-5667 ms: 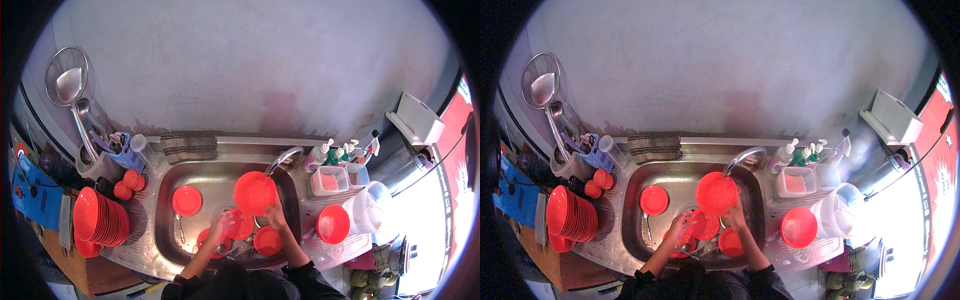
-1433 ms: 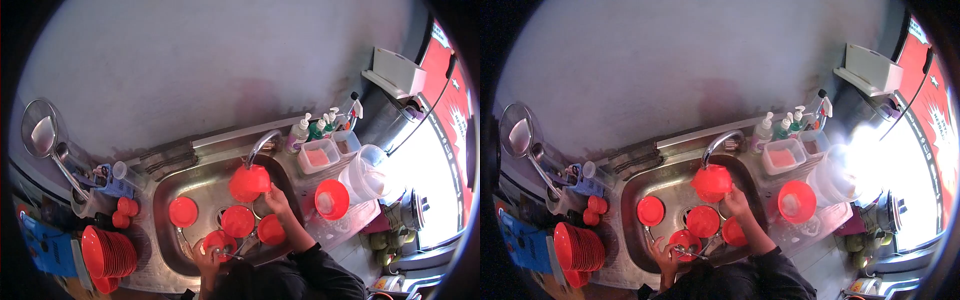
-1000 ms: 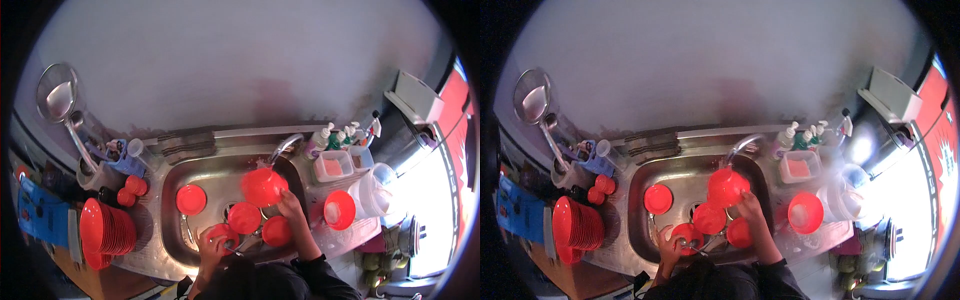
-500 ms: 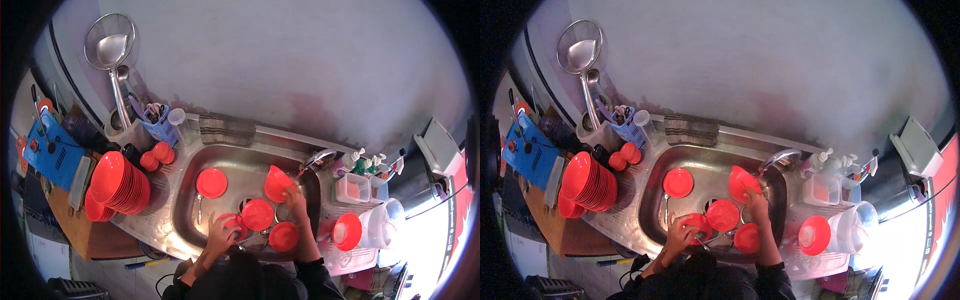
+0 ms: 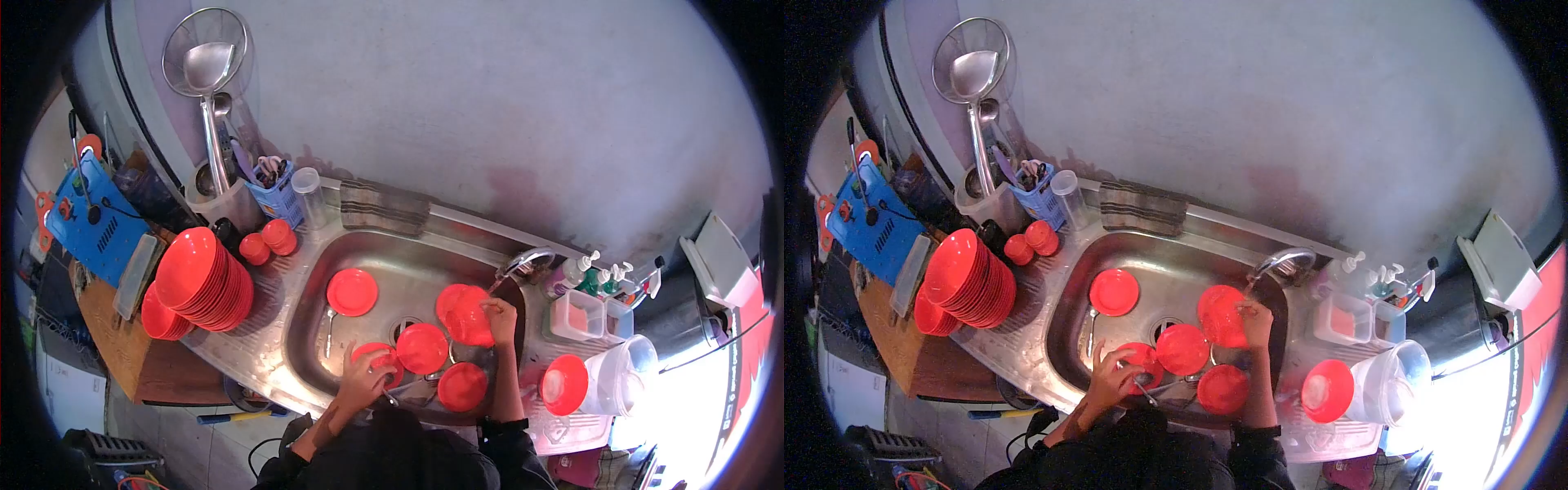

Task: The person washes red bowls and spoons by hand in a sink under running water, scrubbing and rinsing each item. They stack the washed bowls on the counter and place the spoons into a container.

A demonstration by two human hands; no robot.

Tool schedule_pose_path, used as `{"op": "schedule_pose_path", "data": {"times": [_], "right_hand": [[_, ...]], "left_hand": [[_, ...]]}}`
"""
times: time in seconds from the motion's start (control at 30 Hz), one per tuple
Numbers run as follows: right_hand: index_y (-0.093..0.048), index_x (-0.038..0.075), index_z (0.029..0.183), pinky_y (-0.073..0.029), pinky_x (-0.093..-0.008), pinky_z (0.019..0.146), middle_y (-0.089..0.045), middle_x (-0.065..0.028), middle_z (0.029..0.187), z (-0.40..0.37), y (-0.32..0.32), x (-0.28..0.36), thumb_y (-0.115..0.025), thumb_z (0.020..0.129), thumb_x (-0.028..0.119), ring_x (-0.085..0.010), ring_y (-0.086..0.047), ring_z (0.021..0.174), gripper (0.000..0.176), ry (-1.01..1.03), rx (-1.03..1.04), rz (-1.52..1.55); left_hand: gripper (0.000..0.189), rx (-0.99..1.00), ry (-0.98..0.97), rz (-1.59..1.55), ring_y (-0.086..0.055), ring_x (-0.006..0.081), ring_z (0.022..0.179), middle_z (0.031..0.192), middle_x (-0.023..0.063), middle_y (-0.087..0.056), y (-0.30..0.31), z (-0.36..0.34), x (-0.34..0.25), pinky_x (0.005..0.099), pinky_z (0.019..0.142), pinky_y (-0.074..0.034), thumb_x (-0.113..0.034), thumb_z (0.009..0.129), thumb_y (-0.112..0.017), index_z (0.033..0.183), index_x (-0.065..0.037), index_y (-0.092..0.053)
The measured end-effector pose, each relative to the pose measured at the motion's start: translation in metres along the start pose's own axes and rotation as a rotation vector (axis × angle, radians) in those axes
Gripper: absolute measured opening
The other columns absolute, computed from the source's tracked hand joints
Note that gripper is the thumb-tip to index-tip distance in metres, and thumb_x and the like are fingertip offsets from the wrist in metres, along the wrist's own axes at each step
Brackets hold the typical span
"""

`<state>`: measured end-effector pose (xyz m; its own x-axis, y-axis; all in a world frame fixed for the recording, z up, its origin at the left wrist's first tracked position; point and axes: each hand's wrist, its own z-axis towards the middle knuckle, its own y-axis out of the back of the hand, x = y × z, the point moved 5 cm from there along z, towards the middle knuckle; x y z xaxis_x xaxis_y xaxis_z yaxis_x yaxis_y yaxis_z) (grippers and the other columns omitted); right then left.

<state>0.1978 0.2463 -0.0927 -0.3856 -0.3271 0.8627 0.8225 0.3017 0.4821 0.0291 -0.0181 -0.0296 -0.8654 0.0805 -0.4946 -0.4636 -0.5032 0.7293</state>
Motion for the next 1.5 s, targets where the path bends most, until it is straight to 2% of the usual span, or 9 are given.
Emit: {"op": "schedule_pose_path", "data": {"times": [0.27, 0.33, 0.43, 0.87, 0.93, 1.13, 1.37, 1.47, 1.5], "right_hand": [[-0.055, -0.001, 0.077, -0.042, -0.0219, 0.064, -0.057, -0.0058, 0.075, -0.009, 0.004, -0.014, -0.051, 0.070, -0.004, -0.0109, -0.053, 0.069, 0.009, -0.080, -0.204, 0.360], [-0.052, 0.001, 0.083, -0.043, -0.0250, 0.068, -0.056, -0.0061, 0.079, -0.021, 0.006, -0.025, -0.050, 0.071, -0.004, -0.0128, -0.053, 0.073, 0.013, -0.227, -0.295, 1.004], [-0.048, 0.002, 0.086, -0.045, -0.0275, 0.066, -0.053, -0.0069, 0.082, -0.023, 0.006, -0.040, -0.049, 0.074, -0.002, -0.0158, -0.053, 0.075, 0.013, -0.300, -0.392, 1.144], [-0.039, 0.004, 0.107, -0.030, -0.0363, 0.090, -0.043, -0.0111, 0.111, -0.021, -0.004, -0.038, -0.039, 0.082, 0.014, -0.0222, -0.039, 0.105, 0.026, -0.316, -0.289, 1.442], [-0.037, 0.002, 0.110, -0.028, -0.0357, 0.092, -0.042, -0.0109, 0.113, -0.019, -0.016, -0.040, -0.036, 0.083, 0.017, -0.0211, -0.039, 0.106, 0.030, -0.352, -0.095, 1.588], [-0.034, 0.003, 0.114, -0.024, -0.0377, 0.094, -0.036, -0.0100, 0.119, -0.037, -0.030, -0.063, -0.027, 0.085, 0.025, -0.0220, -0.034, 0.110, 0.037, -0.583, -0.236, 1.941], [-0.035, 0.005, 0.115, -0.024, -0.0414, 0.094, -0.037, -0.0102, 0.118, -0.054, -0.020, -0.021, -0.032, 0.083, 0.031, -0.0253, -0.034, 0.109, 0.041, -0.626, -0.226, 1.821], [-0.039, 0.005, 0.111, -0.030, -0.0389, 0.090, -0.043, -0.0105, 0.112, -0.043, -0.004, 0.033, -0.042, 0.080, 0.022, -0.0223, -0.040, 0.104, 0.035, -0.345, 0.011, 1.740], [-0.041, 0.004, 0.109, -0.033, -0.0369, 0.087, -0.046, -0.0102, 0.108, -0.040, 0.002, 0.040, -0.045, 0.078, 0.019, -0.0216, -0.044, 0.100, 0.034, -0.245, 0.032, 1.444]], "left_hand": [[0.020, -0.027, 0.018, 0.001, -0.048, 0.0169, 0.088, 0.092, 0.0031, -0.049, -0.002, -0.003, 0.006, 0.0521, 0.090, -0.018, -0.005, 0.057, -0.056, 0.074, -0.015, -0.057], [0.020, -0.018, 0.018, 0.000, -0.048, 0.0171, 0.087, 0.092, 0.0029, -0.049, -0.003, -0.010, 0.004, 0.0518, 0.090, -0.019, -0.005, 0.057, -0.056, 0.074, -0.015, -0.057], [0.019, 0.008, -0.009, -0.010, -0.048, 0.0164, 0.087, 0.090, 0.0023, -0.050, -0.006, -0.009, 0.004, 0.0517, 0.090, -0.019, -0.006, 0.058, -0.055, 0.074, -0.015, -0.057], [0.019, 0.099, -0.048, -0.028, -0.048, 0.0166, 0.088, 0.087, 0.0013, -0.051, -0.018, -0.002, 0.009, 0.0498, 0.090, -0.022, -0.006, 0.058, -0.056, 0.075, -0.015, -0.056], [0.019, 0.119, -0.052, -0.034, -0.048, 0.0172, 0.089, 0.087, 0.0017, -0.051, -0.018, 0.000, 0.008, 0.0491, 0.089, -0.022, -0.005, 0.058, -0.055, 0.075, -0.014, -0.056], [0.019, 0.097, -0.043, -0.057, -0.048, 0.0174, 0.088, 0.088, 0.0016, -0.051, -0.013, 0.000, 0.008, 0.0473, 0.088, -0.024, -0.005, 0.058, -0.056, 0.075, -0.014, -0.056], [0.016, 0.115, -0.073, -0.046, -0.050, 0.0153, 0.084, 0.084, 0.0020, -0.051, -0.016, 0.000, 0.006, 0.0456, 0.089, -0.024, -0.005, 0.058, -0.056, 0.072, -0.013, -0.057], [0.018, 0.130, -0.081, -0.063, -0.050, 0.0174, 0.085, 0.088, 0.0010, -0.051, -0.015, 0.002, 0.003, 0.0442, 0.088, -0.026, -0.003, 0.058, -0.054, 0.073, -0.013, -0.055], [0.018, 0.122, -0.085, -0.061, -0.051, 0.0169, 0.084, 0.087, 0.0008, -0.052, -0.014, 0.002, 0.002, 0.0437, 0.088, -0.026, -0.003, 0.058, -0.054, 0.073, -0.013, -0.055]]}}
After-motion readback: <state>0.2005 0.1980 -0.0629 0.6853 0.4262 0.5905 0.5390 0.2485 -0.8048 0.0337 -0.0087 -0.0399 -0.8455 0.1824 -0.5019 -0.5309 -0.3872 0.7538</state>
